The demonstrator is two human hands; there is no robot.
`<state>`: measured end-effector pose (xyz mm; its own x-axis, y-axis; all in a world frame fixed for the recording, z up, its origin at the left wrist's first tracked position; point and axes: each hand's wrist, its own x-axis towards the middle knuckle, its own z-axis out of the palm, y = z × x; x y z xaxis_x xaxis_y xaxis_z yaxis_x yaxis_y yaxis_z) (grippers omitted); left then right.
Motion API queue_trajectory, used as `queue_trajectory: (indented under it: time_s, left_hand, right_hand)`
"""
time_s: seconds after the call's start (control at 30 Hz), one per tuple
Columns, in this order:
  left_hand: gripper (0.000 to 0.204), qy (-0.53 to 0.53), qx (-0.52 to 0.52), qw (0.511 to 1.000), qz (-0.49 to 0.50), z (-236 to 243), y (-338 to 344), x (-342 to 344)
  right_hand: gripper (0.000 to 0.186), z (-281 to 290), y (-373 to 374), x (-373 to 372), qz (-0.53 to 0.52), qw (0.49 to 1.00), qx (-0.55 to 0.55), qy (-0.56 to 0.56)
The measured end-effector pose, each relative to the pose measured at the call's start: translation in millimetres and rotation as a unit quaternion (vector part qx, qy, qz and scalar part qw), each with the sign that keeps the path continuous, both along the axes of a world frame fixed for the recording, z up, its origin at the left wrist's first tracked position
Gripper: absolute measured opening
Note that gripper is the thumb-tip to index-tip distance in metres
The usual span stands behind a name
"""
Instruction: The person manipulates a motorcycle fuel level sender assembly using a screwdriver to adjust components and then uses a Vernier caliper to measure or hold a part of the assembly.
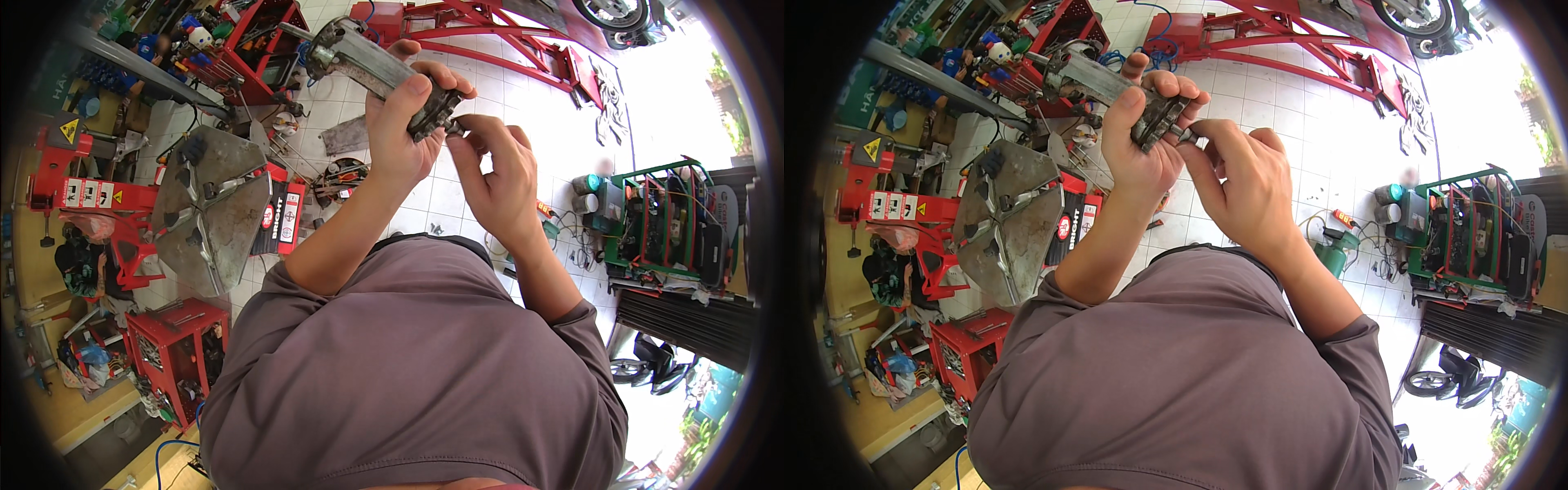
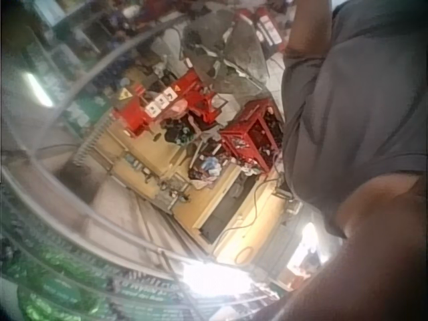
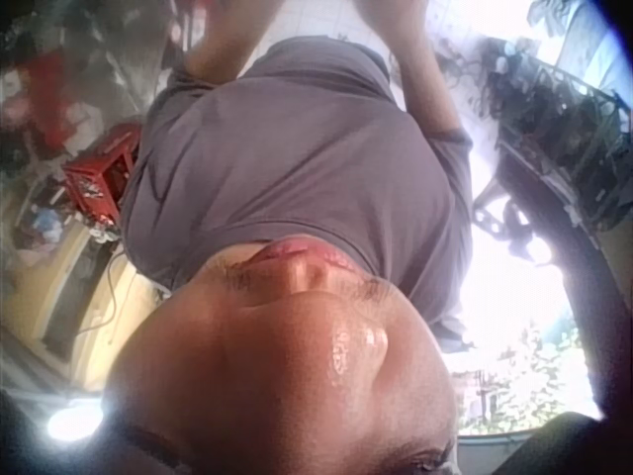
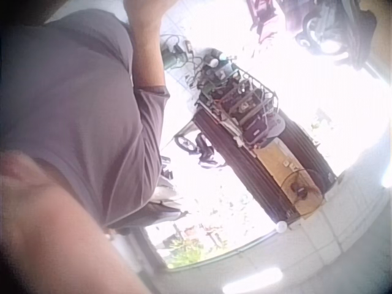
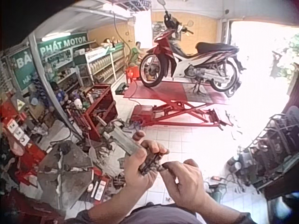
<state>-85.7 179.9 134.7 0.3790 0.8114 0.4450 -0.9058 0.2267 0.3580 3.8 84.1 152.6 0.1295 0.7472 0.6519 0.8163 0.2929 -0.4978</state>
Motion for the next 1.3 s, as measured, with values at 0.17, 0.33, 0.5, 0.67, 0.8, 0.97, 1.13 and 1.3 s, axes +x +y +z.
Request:
queue_trajectory:
  time_s: [0.17, 0.33, 0.5, 0.67, 0.8, 0.97, 1.13, 1.3]
  left_hand:
    - [0.045, 0.01, -0.004, 1.0, -0.002, -0.9, -0.7, 0.0]
    - [0.046, 0.013, -0.003, 1.0, 0.0, 0.9, -1.4, 1.4]
    - [0.047, 0.016, 0.0, 1.0, -0.007, -3.5, -3.0, 6.4]
    - [0.049, 0.022, -0.004, 1.0, -0.006, -0.8, -4.3, 7.3]
    - [0.049, 0.021, -0.002, 1.0, -0.011, -3.6, -6.2, 7.9]
    - [0.05, 0.029, 0.006, 1.0, 0.004, -5.4, -3.5, 4.6]
    - [0.049, 0.021, -0.002, 1.0, -0.004, -3.4, -4.3, 2.2]
    - [0.048, 0.04, -0.003, 0.999, 0.004, -2.3, -6.9, 0.2]
  right_hand:
    - [0.019, 7.0, -0.4, -3.0, 0.012, 0.999, -0.002, 0.045]
    - [0.02, -3.0, 0.9, 3.8, -0.002, 1.0, 0.001, -0.019]
    - [0.017, 5.1, -2.3, -2.1, -0.001, 0.998, 0.002, 0.055]
    - [0.016, -6.7, -1.9, 6.0, -0.007, 1.0, 0.004, -0.005]
    - [0.015, 1.3, -5.3, 2.5, 0.001, 1.0, -0.011, 0.014]
    - [0.017, -2.4, -5.0, -1.7, 0.0, 0.999, -0.001, 0.052]
    - [0.019, -9.4, -3.2, 10.2, 0.013, 0.999, -0.029, -0.042]
    - [0.019, -4.2, -2.6, -0.6, 0.005, 0.999, 0.005, 0.036]
